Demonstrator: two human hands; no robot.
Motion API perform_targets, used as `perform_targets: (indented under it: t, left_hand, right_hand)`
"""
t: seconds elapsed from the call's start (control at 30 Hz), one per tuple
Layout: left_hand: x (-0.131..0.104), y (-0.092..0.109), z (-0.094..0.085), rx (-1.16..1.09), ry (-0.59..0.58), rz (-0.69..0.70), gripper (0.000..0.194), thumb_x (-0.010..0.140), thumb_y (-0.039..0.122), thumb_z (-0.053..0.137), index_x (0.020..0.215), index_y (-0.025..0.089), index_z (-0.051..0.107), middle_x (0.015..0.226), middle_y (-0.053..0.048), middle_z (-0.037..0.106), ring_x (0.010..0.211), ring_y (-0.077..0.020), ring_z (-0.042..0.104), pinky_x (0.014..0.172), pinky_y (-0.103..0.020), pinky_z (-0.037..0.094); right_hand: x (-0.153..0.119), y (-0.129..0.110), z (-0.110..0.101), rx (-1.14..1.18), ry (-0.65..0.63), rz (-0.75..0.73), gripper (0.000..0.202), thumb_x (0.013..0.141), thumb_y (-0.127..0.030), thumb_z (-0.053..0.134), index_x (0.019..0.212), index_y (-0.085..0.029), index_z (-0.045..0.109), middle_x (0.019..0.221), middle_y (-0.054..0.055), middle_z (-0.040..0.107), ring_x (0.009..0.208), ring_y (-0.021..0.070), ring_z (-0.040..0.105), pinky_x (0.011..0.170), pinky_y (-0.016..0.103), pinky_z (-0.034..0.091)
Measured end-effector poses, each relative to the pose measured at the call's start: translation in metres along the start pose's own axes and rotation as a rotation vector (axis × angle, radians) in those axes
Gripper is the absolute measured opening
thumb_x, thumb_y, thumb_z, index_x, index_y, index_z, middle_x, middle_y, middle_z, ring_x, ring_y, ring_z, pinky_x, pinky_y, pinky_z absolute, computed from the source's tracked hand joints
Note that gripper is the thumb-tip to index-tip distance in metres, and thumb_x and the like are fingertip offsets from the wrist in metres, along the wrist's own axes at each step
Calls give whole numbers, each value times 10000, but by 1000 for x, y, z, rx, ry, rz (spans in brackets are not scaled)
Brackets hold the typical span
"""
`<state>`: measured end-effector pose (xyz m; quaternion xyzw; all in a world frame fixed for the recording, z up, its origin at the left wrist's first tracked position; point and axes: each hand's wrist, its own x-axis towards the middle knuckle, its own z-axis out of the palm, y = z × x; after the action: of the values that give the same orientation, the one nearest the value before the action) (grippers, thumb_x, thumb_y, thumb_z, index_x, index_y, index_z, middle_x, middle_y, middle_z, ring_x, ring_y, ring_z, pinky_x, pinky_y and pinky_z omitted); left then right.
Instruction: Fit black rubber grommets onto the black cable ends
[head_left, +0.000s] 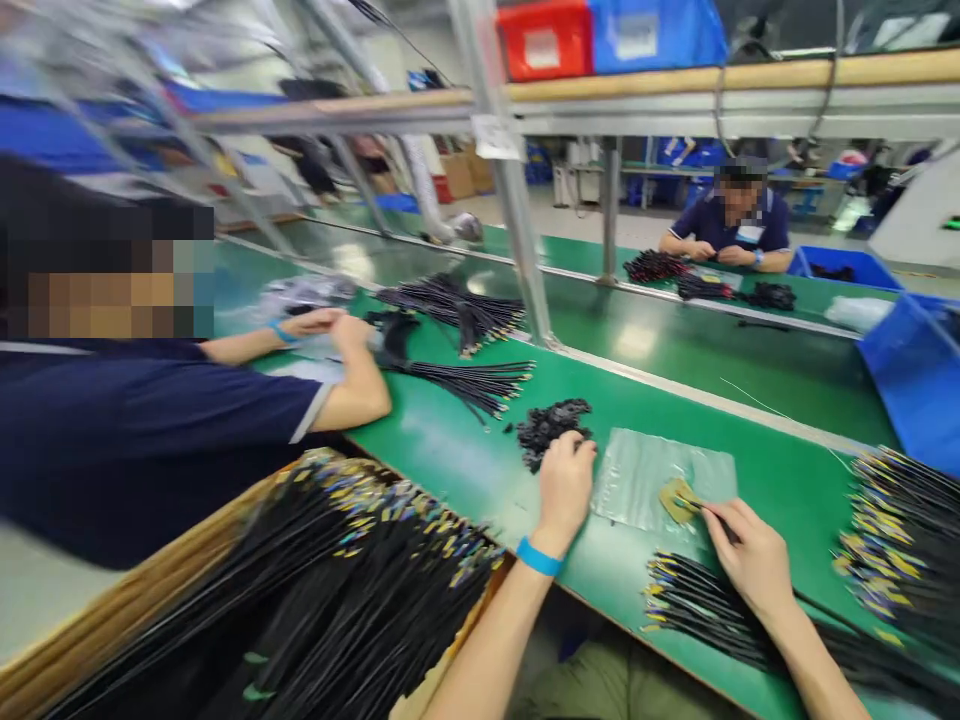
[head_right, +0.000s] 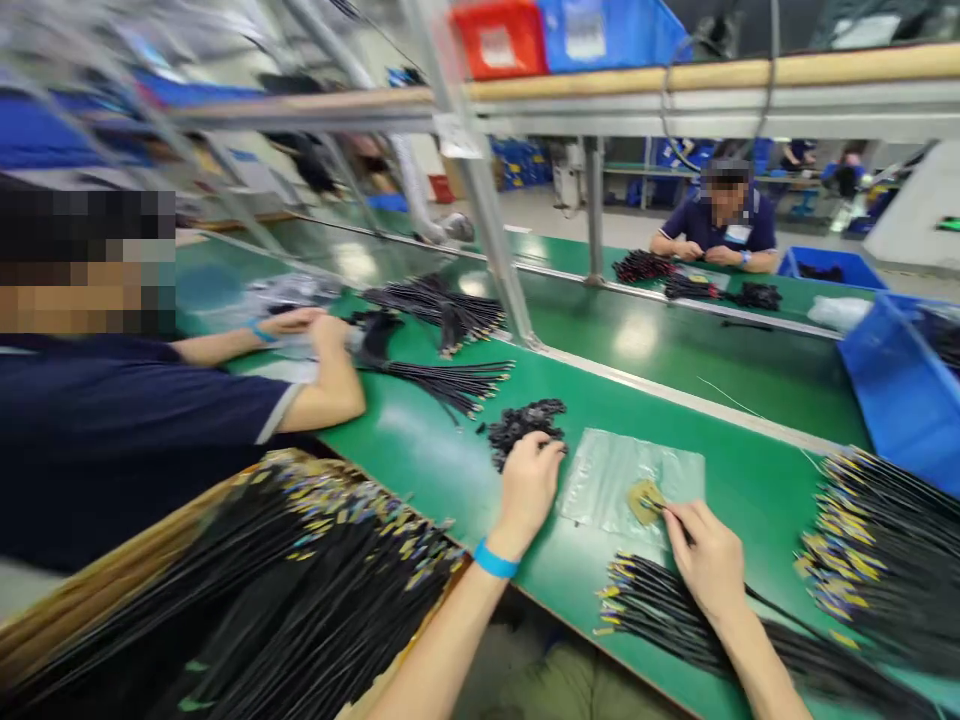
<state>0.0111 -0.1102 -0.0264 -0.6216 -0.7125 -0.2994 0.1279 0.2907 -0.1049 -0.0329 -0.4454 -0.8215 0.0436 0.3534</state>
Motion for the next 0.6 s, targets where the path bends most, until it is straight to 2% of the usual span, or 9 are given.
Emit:
perform_targets:
  t: [0.07, 0.2, 0.33, 0.5, 0.6]
  left_hand:
    - [1, -6, 1, -79, 47, 6, 200, 932, 213, 489, 974, 179, 682, 1041, -98, 597, 908, -221, 555, 804, -371, 475]
    - [3, -12, 8, -190, 63, 38, 236, 948, 255, 460, 1022, 168, 667, 1067, -111, 588, 967, -236, 568, 840, -386, 490]
    - [-1, -5, 8, -286, 85, 37, 218, 946, 210, 454, 1030, 152, 647, 1086, -114, 575, 996, -219, 578, 864, -366, 509]
    - [-3, 2, 11, -307, 37, -6, 199, 931, 137, 450, 1020, 159, 626, 1171, -111, 539, 906, -167, 598, 840, -324, 528]
    - [-3, 3, 12, -269, -4, -34, 188, 932, 150, 453, 1014, 173, 621, 1105, -90, 540, 881, -166, 582, 812, -323, 532]
  right_hand:
    - [2, -6, 1, -6, -23, 16, 309, 993, -326, 447, 902, -186, 708, 811, 38, 676, 691, 130, 636, 659, 221, 464]
    - [3, -9, 3, -96, -75, 23, 303, 995, -292, 436, 904, -177, 702, 779, 39, 661, 695, 135, 631, 648, 222, 444]
    - [-7, -8, 1, -215, -157, -78, 368, 1003, -279, 384, 843, -182, 701, 755, 42, 658, 679, 151, 641, 628, 244, 438]
    - [-17, 15, 10, -328, -115, -249, 422, 997, -359, 352, 826, -198, 703, 782, 42, 678, 609, 156, 644, 552, 260, 440]
    - [-18, 31, 17, -311, -98, -296, 435, 972, -363, 342, 810, -208, 716, 796, 52, 692, 595, 160, 643, 520, 263, 461]
